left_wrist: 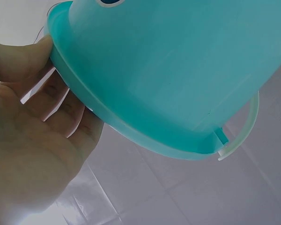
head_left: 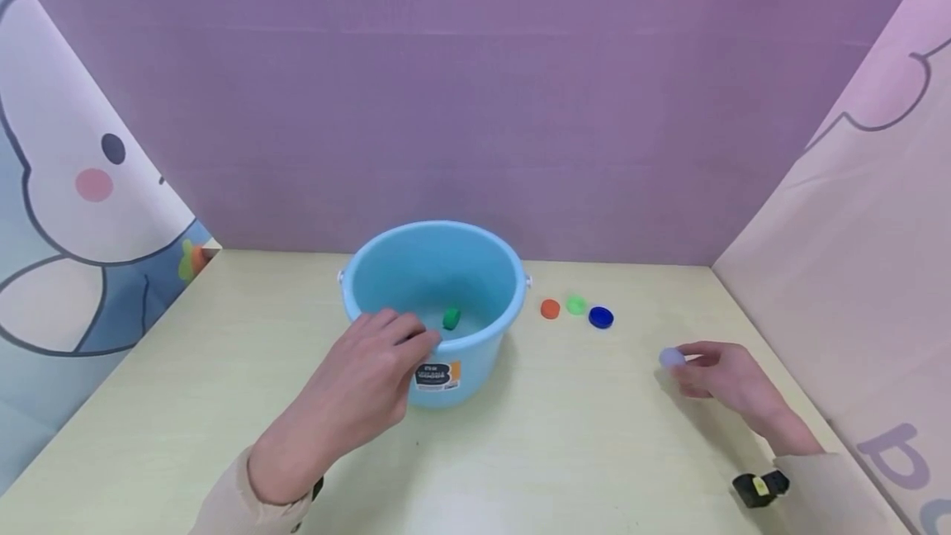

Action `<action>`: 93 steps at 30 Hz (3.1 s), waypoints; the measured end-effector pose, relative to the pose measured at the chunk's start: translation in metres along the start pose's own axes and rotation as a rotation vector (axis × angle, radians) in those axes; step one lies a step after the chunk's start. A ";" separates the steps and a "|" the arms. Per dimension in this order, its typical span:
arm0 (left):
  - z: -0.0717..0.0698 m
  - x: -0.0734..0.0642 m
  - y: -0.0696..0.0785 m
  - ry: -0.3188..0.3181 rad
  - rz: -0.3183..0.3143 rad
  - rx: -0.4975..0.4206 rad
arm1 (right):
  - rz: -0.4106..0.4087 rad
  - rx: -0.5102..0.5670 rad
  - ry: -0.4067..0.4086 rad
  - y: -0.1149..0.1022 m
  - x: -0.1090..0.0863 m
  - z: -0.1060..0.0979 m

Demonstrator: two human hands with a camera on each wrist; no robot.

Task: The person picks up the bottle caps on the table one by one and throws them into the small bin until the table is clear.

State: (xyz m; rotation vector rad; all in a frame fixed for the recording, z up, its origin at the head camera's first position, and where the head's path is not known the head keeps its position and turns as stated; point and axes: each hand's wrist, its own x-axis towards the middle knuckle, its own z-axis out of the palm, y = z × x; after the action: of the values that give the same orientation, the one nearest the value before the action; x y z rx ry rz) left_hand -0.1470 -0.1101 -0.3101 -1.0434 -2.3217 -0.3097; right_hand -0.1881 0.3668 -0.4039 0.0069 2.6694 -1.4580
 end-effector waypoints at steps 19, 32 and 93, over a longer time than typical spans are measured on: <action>0.000 0.000 0.001 -0.004 -0.010 -0.012 | -0.070 0.035 0.127 -0.007 0.003 0.008; 0.000 0.000 0.000 -0.009 -0.014 -0.002 | -0.118 0.072 0.139 -0.020 0.005 0.018; 0.001 -0.001 0.002 -0.001 -0.018 0.003 | -0.373 0.195 0.072 -0.116 0.010 0.057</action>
State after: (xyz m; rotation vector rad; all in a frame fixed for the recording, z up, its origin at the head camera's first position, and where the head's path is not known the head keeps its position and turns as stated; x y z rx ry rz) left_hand -0.1452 -0.1088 -0.3111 -1.0225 -2.3329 -0.3128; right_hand -0.1991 0.2555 -0.3376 -0.4547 2.6758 -1.8495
